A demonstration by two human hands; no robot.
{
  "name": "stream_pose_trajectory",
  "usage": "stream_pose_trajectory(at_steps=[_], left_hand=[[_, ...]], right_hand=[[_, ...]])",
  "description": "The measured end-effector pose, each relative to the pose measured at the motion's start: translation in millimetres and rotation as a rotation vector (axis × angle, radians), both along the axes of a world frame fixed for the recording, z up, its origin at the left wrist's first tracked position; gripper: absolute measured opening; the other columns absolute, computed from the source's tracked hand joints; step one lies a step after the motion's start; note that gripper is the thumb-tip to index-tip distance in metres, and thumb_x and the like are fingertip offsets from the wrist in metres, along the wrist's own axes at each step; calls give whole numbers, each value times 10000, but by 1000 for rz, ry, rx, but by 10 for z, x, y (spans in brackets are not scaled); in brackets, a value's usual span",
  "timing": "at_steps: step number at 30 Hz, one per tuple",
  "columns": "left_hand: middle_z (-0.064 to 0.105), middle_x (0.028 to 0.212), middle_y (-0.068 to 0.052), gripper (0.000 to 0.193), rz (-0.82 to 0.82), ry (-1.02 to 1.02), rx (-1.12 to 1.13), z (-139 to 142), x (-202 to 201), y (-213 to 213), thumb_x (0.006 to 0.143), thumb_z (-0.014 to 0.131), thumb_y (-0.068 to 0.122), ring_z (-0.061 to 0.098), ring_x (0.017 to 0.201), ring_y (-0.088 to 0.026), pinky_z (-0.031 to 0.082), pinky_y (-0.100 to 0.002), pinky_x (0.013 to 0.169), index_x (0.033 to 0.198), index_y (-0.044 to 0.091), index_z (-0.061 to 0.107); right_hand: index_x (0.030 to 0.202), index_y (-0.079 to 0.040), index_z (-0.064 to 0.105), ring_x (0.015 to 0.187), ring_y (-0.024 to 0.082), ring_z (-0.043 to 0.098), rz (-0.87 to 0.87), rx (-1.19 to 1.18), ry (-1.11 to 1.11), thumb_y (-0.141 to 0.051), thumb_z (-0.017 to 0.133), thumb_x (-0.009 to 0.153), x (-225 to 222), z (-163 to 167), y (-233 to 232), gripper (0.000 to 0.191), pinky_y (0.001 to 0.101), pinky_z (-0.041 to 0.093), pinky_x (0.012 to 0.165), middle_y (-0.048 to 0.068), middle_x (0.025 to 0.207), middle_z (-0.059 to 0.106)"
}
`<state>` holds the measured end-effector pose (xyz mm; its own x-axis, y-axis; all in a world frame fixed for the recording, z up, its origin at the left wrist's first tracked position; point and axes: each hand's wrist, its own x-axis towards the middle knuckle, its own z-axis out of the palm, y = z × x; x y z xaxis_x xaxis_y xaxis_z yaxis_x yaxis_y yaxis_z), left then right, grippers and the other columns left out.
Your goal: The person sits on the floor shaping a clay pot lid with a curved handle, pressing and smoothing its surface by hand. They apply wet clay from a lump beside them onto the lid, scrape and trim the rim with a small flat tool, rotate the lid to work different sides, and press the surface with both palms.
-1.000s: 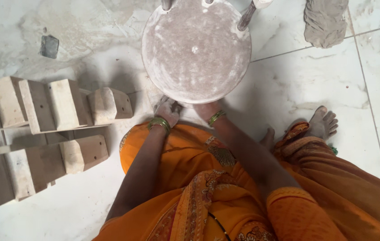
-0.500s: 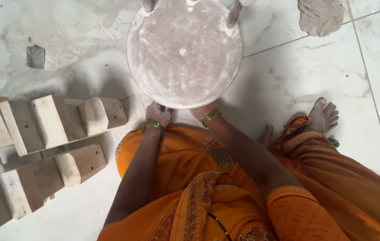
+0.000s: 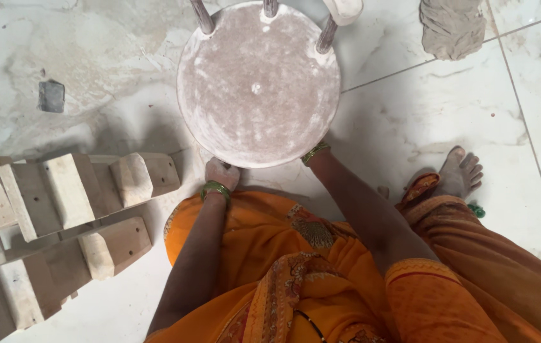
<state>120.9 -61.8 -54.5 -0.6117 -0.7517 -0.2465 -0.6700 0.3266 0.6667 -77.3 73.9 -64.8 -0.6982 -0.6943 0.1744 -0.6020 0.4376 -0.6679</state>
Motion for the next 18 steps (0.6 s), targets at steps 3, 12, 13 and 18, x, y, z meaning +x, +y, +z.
stream_pose_trajectory(at_steps=[3, 12, 13, 18], left_hand=[[731, 882, -257, 309, -1, 38, 30, -2, 23, -4, 815, 712, 239, 697, 889, -426, 550, -476, 798, 890, -60, 692], [730, 889, -266, 306, -3, 41, 66, 59, -61, 25, 836, 681, 242, 701, 896, -427, 556, -474, 799, 886, -59, 708], [731, 886, -263, 311, -3, 41, 87, 60, -55, 20, 837, 682, 249, 704, 894, -424, 556, -473, 799, 882, -57, 711], [727, 892, -255, 310, 10, -37, 42, 41, -25, 2, 823, 682, 267, 687, 909, -438, 548, -486, 830, 887, -36, 710]], right_hand=[[1337, -91, 643, 1164, 262, 693, -19, -12, 3, -365, 565, 994, -173, 31, 121, 446, 410, 584, 968, 133, 1303, 722], [1321, -48, 636, 1142, 334, 680, -265, 91, 62, -366, 588, 948, -106, -55, 499, 492, 435, 561, 925, 191, 1282, 708], [1313, -33, 639, 1133, 369, 657, -130, 112, 410, -363, 629, 926, -6, -88, 505, 509, 451, 546, 921, 224, 1269, 691], [1330, -62, 648, 1148, 370, 658, -141, 379, -30, -376, 593, 982, -220, -10, 601, 472, 482, 528, 972, 201, 1260, 701]])
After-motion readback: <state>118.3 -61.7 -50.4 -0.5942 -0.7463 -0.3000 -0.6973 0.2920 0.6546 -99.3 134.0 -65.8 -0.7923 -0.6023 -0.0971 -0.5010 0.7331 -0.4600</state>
